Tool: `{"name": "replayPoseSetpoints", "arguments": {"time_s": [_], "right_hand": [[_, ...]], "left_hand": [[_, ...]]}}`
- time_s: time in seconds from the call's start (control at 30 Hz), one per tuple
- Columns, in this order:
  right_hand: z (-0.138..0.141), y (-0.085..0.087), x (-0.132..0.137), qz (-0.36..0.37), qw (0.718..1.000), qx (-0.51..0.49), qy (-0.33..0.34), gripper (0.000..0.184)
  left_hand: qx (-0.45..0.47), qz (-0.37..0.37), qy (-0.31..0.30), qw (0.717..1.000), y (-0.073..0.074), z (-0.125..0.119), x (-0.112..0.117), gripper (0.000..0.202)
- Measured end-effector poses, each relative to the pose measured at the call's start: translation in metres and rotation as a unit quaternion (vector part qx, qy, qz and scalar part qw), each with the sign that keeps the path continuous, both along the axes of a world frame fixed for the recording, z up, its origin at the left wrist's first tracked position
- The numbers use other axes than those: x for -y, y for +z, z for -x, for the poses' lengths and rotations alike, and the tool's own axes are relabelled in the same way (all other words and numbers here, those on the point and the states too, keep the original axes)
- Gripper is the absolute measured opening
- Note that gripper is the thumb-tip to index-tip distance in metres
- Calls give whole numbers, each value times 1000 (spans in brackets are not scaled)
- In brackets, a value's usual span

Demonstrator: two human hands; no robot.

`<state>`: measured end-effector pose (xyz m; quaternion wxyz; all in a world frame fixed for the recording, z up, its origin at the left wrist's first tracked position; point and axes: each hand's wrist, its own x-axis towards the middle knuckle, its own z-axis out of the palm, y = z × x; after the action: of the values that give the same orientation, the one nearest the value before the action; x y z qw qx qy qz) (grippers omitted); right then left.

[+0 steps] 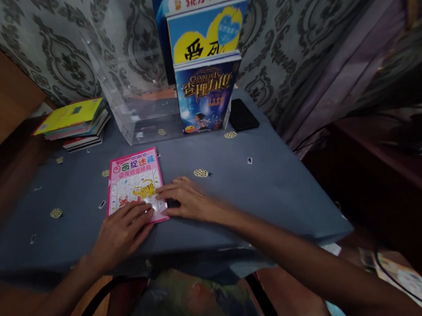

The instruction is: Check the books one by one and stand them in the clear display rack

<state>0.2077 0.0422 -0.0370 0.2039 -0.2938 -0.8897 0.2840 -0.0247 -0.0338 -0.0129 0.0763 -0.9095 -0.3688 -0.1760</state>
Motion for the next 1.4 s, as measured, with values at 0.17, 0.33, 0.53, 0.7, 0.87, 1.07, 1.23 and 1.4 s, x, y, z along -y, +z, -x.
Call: {"name": "replayPoseSetpoints", "arguments": {"time_s": [0.17, 0.33, 0.53, 0.7, 0.87, 1.07, 1.23, 1.4], "right_hand": [[-2, -1, 2, -16, 1000, 14, -2, 48], [-2, -1, 2, -21, 999, 20, -13, 62], [-2, 5, -3, -23, 998, 64, -17, 61], [6, 16, -18, 3, 995, 99, -22, 71], [23, 17, -39, 35, 994, 83, -57, 69], [31, 7, -47, 70, 993, 15, -91, 71], [29, -4, -50, 154, 965, -106, -187, 80], [22, 10, -63, 351, 876, -252, -212, 55]], "left_hand": [[1, 40, 7, 999, -1, -3, -6, 30], [0, 82, 15, 997, 0, -2, -36, 32], [-40, 74, 105, 991, 1, 17, -88, 34], [-46, 96, 311, 944, 3, 39, -102, 38], [194, 204, 299, 912, -2, 67, -112, 50], [550, 450, 264, 652, 0, 82, -114, 46], [606, 577, 147, 528, 7, 71, -100, 31], [616, 550, 67, 560, 35, 57, -103, 36]]}}
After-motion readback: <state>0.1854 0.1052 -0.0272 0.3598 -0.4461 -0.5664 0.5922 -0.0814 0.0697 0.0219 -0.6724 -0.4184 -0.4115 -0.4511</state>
